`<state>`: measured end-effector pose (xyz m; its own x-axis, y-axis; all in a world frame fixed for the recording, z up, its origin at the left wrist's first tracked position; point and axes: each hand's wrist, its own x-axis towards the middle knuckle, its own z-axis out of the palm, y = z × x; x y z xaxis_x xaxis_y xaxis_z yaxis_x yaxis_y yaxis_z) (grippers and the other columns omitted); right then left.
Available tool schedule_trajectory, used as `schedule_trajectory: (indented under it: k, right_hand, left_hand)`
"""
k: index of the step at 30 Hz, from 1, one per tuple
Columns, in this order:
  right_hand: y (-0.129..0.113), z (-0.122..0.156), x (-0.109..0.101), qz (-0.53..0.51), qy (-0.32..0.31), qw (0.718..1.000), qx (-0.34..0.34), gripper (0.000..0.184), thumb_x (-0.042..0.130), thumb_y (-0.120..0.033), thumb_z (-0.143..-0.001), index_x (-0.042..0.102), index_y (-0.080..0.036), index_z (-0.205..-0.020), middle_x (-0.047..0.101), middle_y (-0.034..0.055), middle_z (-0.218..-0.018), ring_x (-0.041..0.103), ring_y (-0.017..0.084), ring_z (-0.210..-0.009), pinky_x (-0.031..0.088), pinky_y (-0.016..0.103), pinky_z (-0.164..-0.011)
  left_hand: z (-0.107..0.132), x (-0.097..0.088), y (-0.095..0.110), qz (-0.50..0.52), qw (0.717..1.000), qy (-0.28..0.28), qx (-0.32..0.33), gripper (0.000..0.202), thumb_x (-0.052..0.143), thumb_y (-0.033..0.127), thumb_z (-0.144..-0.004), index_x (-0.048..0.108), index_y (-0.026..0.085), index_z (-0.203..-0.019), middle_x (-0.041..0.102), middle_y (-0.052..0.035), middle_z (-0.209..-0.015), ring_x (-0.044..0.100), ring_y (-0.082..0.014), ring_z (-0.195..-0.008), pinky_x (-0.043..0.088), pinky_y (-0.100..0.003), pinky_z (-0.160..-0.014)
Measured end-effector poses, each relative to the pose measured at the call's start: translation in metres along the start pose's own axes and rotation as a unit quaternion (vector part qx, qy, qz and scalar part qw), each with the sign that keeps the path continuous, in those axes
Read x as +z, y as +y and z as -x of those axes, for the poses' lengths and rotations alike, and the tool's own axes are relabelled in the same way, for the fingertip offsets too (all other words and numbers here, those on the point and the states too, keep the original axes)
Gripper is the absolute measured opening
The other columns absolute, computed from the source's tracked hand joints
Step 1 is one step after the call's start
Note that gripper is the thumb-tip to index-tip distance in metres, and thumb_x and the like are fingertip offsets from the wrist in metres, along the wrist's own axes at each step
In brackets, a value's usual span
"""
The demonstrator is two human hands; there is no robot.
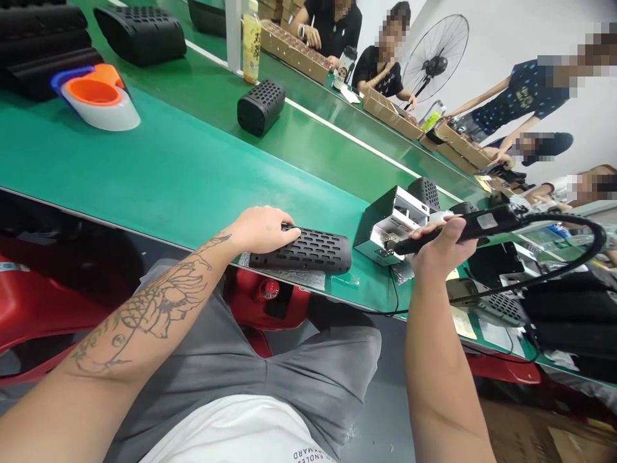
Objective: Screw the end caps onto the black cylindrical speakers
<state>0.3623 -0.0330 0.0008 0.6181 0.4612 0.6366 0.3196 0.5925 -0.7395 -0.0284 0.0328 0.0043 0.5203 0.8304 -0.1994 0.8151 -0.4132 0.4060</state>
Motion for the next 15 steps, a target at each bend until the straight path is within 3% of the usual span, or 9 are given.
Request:
schedule_trajectory:
  k: [3,6,11,15]
  right_hand:
    - [-0.035,0.014,0.021,0.0,0.002,1.0,0.008,0.05,0.087,-0.08,-0.109,0.076,-0.033,-0.102,0.062,-0.0071,-0.061,0.055,0.019,-0.049,0.056,0.038,-0.049]
    - [-0.079,0.034,0.056,-0.043,0.007,0.999,0.011,0.05,0.082,-0.08,-0.11,0.075,-0.03,-0.104,0.057,-0.0086,-0.06,0.055,0.017,-0.045,0.054,0.033,-0.046]
    - [-0.13,0.088,0.124,-0.15,-0.185,0.968,0.083,0.064,0.091,-0.095,-0.094,0.078,-0.035,-0.114,0.064,-0.0093,-0.064,0.061,0.02,-0.043,0.06,0.037,-0.047]
    - [-0.134,0.131,0.174,-0.168,-0.259,0.948,0.078,0.065,0.093,-0.098,-0.092,0.077,-0.039,-0.113,0.063,-0.0085,-0.066,0.066,0.022,-0.049,0.066,0.042,-0.053]
  left_hand:
    - [-0.001,-0.001,-0.003,0.002,1.0,-0.002,0.007,0.061,0.057,0.057,-0.114,0.095,0.038,-0.157,0.095,-0.0027,-0.159,0.09,-0.0337,-0.141,0.069,-0.037,-0.113]
    - [-0.003,-0.002,-0.008,0.013,1.0,-0.011,0.018,0.062,0.059,0.057,-0.113,0.094,0.037,-0.16,0.094,-0.0028,-0.161,0.089,-0.034,-0.145,0.069,-0.037,-0.116]
    - [-0.01,-0.001,-0.018,0.058,0.997,-0.016,0.045,0.064,0.06,0.062,-0.111,0.094,0.039,-0.159,0.094,-0.0004,-0.161,0.088,-0.0306,-0.144,0.068,-0.034,-0.112]
    - [-0.01,-0.001,-0.02,0.082,0.994,-0.032,0.07,0.053,0.065,0.06,-0.107,0.1,0.035,-0.139,0.1,-0.0023,-0.137,0.093,-0.0332,-0.12,0.069,-0.038,-0.094]
